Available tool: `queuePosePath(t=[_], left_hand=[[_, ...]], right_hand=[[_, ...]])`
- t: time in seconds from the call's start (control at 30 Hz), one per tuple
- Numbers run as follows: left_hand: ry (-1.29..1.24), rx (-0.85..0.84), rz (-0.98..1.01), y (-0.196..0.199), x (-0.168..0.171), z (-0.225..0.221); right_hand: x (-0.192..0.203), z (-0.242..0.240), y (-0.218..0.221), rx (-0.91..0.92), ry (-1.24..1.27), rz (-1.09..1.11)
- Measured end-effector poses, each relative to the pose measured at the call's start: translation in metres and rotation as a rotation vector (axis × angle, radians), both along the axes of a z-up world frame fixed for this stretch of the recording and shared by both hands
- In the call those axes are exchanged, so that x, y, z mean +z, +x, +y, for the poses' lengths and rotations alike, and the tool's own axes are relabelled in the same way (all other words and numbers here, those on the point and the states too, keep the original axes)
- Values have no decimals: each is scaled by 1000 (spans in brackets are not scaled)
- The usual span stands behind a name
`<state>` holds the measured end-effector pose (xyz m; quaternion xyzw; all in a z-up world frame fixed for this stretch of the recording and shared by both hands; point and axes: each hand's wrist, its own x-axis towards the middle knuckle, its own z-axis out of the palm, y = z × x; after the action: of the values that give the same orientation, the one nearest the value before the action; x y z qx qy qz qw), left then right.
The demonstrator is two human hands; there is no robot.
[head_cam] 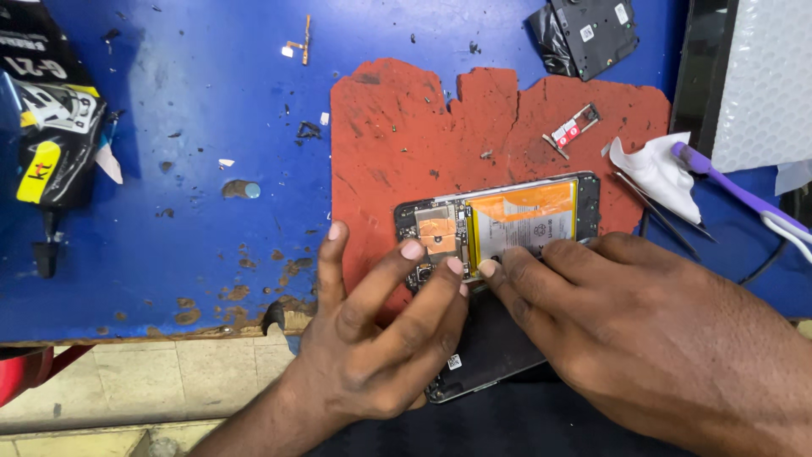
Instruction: The person disassembles a smartphone, removes the battery, cleans the internal components with a cloth, and reassembles the device by placing the back cover and camera module back into position.
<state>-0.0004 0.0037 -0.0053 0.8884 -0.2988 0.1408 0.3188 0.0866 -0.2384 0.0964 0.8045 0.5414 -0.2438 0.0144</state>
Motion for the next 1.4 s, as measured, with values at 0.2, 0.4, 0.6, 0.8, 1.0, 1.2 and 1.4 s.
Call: queuePosePath(t=[0.2,0.4,0.6,0.8,1.0,1.2,1.4], left_hand=[[0,-1,54,0,1,-1],[33,4,80,1,2,-3],[59,-2,86,1,2,-4],[134,19,-3,0,1,-4],[163,29,-43,0,-1,-4],[173,25,-42,2,1,-5],[31,6,48,1,4,-1]], right_hand=[[1,1,1,-33,1,50],[-1,-3,0,-1,8,19],[-2,-7,-1,1,23,13],[-3,-8,-1,11,25,2],[-3,-7,-2,-5,44,9],[-2,-6,-1,15,22,-5],[1,-3,-5,-21,24,-17]])
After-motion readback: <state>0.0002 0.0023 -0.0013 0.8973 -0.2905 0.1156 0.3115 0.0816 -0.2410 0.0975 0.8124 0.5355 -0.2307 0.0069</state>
